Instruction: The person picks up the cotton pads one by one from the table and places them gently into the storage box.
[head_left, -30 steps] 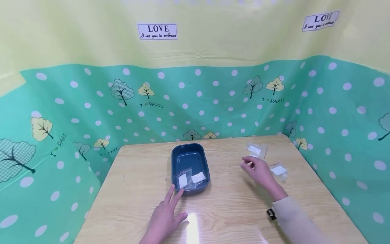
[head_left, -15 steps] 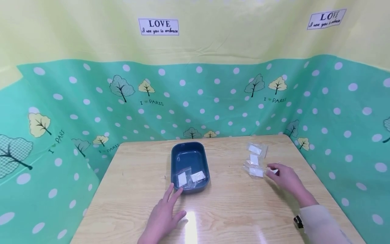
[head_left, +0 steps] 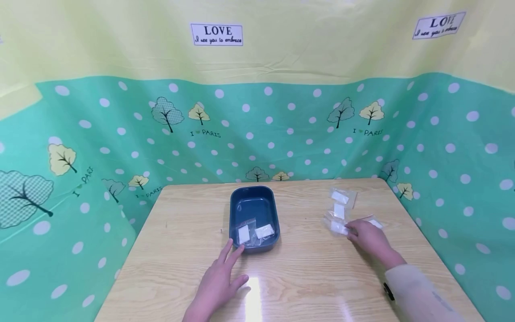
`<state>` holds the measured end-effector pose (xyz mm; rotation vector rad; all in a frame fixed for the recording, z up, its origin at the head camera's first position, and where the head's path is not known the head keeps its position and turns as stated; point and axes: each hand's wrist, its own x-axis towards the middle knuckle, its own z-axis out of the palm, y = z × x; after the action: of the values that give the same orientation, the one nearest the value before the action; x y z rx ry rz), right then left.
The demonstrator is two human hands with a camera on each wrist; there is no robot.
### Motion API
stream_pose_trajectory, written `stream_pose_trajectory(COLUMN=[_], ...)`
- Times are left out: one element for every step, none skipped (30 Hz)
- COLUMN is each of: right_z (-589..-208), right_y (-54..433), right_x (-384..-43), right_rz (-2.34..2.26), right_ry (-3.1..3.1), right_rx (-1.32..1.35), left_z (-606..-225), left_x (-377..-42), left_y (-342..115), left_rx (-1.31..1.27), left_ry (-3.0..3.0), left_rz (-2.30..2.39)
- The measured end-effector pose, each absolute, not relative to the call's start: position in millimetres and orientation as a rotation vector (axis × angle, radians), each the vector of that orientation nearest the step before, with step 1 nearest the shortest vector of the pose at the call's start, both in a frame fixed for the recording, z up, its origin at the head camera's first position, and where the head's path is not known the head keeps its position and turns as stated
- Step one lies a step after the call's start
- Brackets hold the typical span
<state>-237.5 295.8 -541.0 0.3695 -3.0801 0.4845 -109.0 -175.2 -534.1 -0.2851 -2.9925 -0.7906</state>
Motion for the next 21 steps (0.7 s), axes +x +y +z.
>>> stream_pose_trajectory(right_z=[-541.7,-541.8,-541.8,-541.6,-541.5,-540.9,-540.0,-538.9,-537.5,-535.9,-534.3,-531.9,-529.6,-527.2,-524.7,-522.7,-520.6,-518.3,-516.2,-513.8,-511.6], right_y=[294.1,292.6,291.1,289.6,288.0,286.0,284.0,281.8,279.3,276.4,273.3,269.9,266.3,262.1,257.5,252.5,246.9,240.8,234.2,227.2,219.8], right_x=[-236.6,-235.9,-235.3,-234.7,-234.2,-233.4,-232.8,-232.3,-231.8,-231.3,-231.1,-230.8,-230.6,-230.1,-230.1,-230.3,-230.7,-231.0,-231.8,-232.8,-234.1], right_rz=[0.489,0.497,0.504,0.516,0.53,0.555,0.578,0.605,0.636,0.673,0.716,0.772,0.821,0.868,0.907,0.944,0.971,0.998,1.012,1.031,1.052], right_ry=[-3.086,-3.09,-3.095,-3.097,-3.095,-3.092,-3.087,-3.076,-3.066,-3.054,-3.037,-3.021,-3.001,-2.981,-2.962,-2.938,-2.912,-2.889,-2.865,-2.845,-2.825], right_rx=[0.365,0.365,0.373,0.382,0.386,0.385,0.385,0.396,0.393,0.388,0.383,0.376,0.376,0.37,0.359,0.359,0.367,0.368,0.384,0.391,0.402], left_z=[-534.0,-534.1,-533.8,-533.7,-533.7,-533.8,-533.8,-533.9,-533.8,-533.9,-533.9,-534.0,-534.0,-534.0,-533.9,-534.1,-534.3,-534.5,-534.8,-534.9,-535.2], left_x=[-109.3,-109.7,-109.9,-110.1,-110.3,-110.5,-110.6,-110.7,-110.7,-110.7,-110.7,-110.7,-110.6,-110.5,-110.5,-110.4,-110.3,-110.2,-110.2,-110.1,-110.0], left_y=[-175.1,-175.1,-175.0,-175.0,-175.0,-175.0,-175.1,-175.1,-175.0,-175.0,-175.0,-174.9,-174.8,-174.7,-174.6,-174.6,-174.6,-174.6,-174.6,-174.7,-174.7], left_rx=[-0.284,-0.284,-0.284,-0.283,-0.283,-0.282,-0.282,-0.283,-0.282,-0.281,-0.281,-0.279,-0.279,-0.278,-0.276,-0.275,-0.274,-0.273,-0.272,-0.27,-0.268], left_ry=[-2.995,-2.996,-2.996,-2.997,-2.999,-3.0,-3.0,-3.002,-3.003,-3.005,-3.007,-3.008,-3.008,-3.007,-3.007,-3.006,-3.006,-3.005,-3.003,-3.002,-3.0], left_rz=[-0.791,-0.791,-0.793,-0.793,-0.794,-0.793,-0.793,-0.793,-0.794,-0.794,-0.797,-0.8,-0.803,-0.807,-0.811,-0.813,-0.815,-0.817,-0.817,-0.818,-0.82])
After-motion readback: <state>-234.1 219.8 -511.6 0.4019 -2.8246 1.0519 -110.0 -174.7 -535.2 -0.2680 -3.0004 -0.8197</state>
